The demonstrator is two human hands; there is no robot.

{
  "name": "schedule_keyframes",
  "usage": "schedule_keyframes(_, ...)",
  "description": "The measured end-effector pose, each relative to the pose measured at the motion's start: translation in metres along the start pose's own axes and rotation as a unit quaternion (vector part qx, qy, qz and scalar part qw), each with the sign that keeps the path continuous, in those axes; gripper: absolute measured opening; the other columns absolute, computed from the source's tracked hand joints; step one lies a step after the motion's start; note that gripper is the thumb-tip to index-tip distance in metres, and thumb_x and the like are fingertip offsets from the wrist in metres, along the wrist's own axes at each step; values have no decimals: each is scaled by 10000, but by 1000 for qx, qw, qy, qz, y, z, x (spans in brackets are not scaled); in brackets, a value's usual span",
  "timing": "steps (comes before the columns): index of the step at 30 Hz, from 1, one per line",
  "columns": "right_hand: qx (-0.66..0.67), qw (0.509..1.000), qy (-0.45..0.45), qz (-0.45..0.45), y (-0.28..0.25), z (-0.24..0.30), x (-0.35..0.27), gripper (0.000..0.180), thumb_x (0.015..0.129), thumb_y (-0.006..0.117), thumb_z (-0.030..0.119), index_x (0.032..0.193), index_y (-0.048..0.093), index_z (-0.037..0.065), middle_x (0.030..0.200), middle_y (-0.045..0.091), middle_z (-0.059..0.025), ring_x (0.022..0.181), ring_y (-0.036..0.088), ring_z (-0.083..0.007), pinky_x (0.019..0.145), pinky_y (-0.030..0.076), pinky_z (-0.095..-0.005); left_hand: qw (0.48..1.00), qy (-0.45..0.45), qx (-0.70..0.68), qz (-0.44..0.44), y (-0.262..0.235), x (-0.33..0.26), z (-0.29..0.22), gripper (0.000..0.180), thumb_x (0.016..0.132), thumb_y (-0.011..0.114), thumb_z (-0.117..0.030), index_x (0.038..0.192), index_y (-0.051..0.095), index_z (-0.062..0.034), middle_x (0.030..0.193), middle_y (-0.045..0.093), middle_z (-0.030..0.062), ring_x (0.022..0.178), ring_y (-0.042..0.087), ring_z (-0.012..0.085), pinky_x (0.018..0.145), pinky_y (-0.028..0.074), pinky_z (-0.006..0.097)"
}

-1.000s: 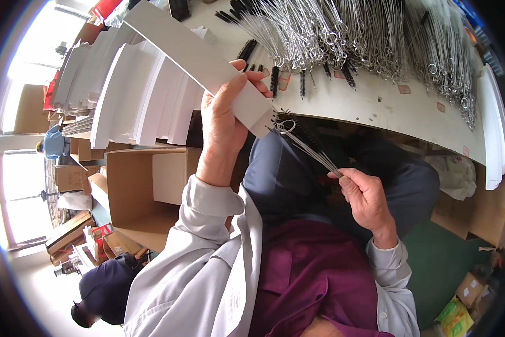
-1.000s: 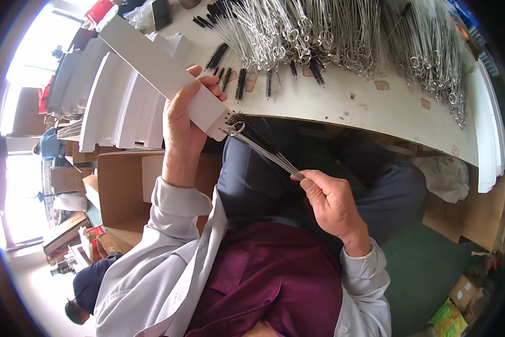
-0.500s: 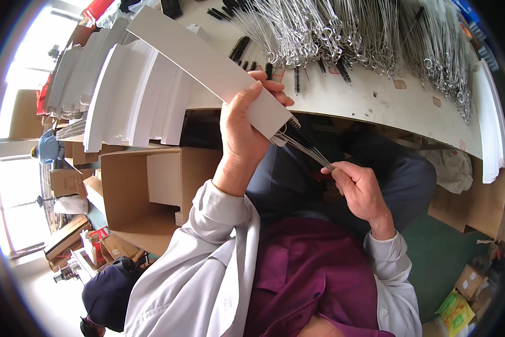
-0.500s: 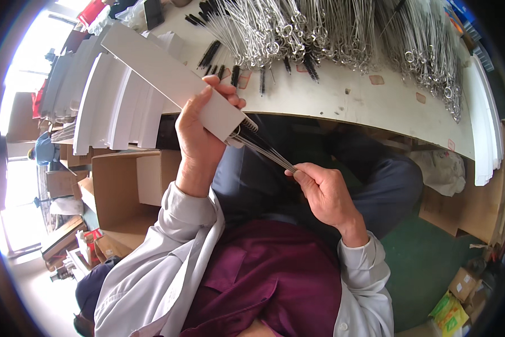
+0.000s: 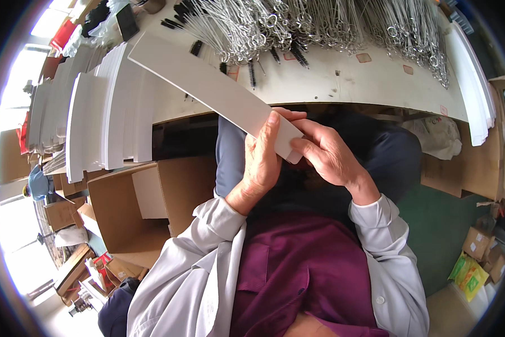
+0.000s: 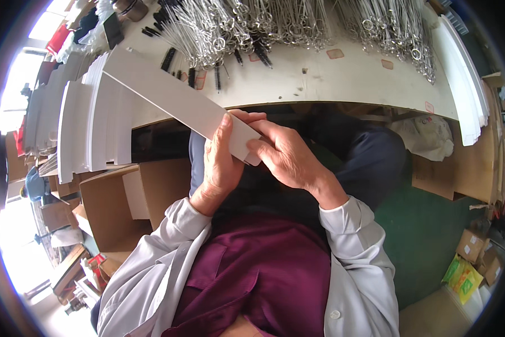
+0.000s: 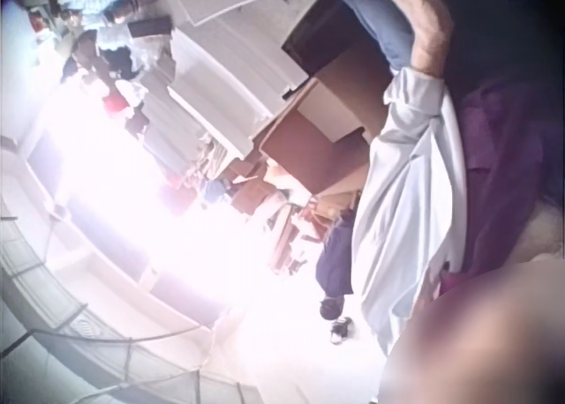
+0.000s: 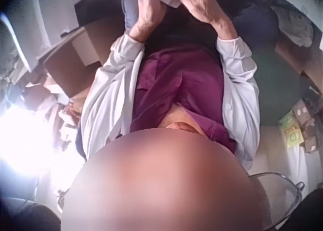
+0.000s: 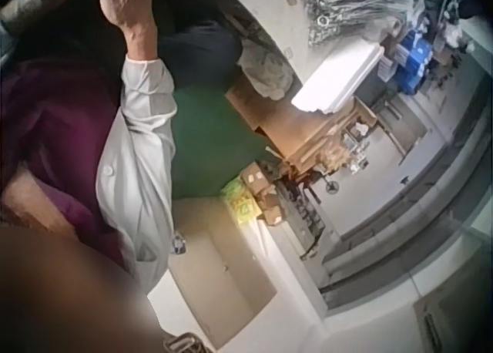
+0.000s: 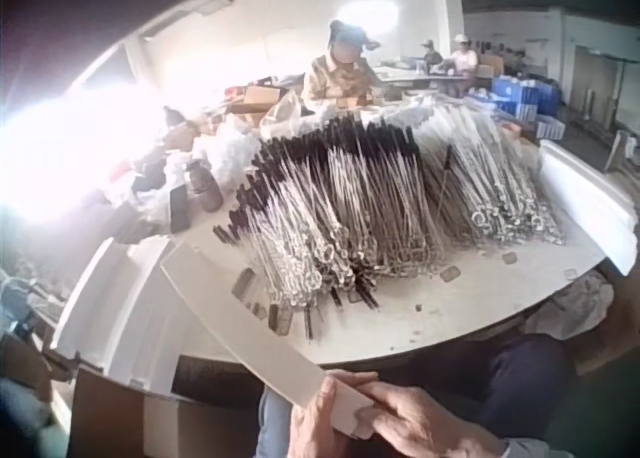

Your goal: Inserting metal rod assemblies into plastic rectangular sleeves at a workbench.

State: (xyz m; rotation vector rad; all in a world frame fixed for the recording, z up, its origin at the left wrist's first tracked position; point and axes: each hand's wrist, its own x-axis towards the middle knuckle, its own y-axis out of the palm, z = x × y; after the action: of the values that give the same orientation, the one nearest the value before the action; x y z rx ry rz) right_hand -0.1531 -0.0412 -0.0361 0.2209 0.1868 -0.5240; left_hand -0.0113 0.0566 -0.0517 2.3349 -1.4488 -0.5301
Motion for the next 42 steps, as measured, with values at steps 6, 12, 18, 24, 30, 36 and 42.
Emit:
schedule_keyframes(6,-100,995,-14,-7,-36,7,-20,302,1039,635,134,1265,642,-66,1024,744,-117,918,668,-115,808,557,-309,928,-126,331,120,-6,-35,-34,349,997,726,-236,1209,664,35,1114,713,119,1036,679,187,911,547,352)
schedule_keyframes(12,-156,986,48,33,-53,10,-37,280,977,660,129,1189,689,-51,917,757,-152,836,702,-161,787,559,-343,683,281,639,214,15,-42,-70,524,775,837,-130,1239,639,10,1230,663,221,1121,654,407,978,536,485)
schedule_keyframes(18,-256,960,47,98,-33,21,-28,297,912,635,130,1131,714,-53,914,753,-224,812,733,-342,781,565,-396,623,154,714,279,12,-25,-49,623,735,817,-152,1284,575,14,1128,646,186,1069,641,363,959,517,446)
schedule_keyframes(24,-425,904,-40,22,-35,18,-30,343,881,755,212,1134,727,-19,914,752,-209,840,743,-371,751,574,-436,660,147,692,251,-6,-26,-32,499,698,818,-136,1142,610,-43,868,646,119,756,694,336,647,570,447)
schedule_keyframes(30,-510,838,-82,-177,-71,23,-43,401,969,732,373,875,699,-17,726,674,-194,666,667,-400,609,523,-457,691,156,682,182,-17,-30,-27,440,745,848,-198,1101,639,-45,833,674,115,710,704,340,613,582,437)
schedule_keyframes(36,-354,875,-179,-278,-38,-15,-29,292,1011,703,208,823,625,-1,674,605,-190,583,601,-388,521,446,-422,701,141,677,177,-7,-30,-12,459,747,860,-223,1109,642,-43,843,679,122,722,710,345,627,591,446)
schedule_keyframes(42,-86,973,-86,-196,-32,-21,-38,290,1066,660,262,1117,692,-22,939,742,-67,878,674,-93,796,550,-271,703,99,686,160,-15,-31,-13,480,737,872,-233,1119,650,-46,915,706,140,782,731,346,682,603,446)
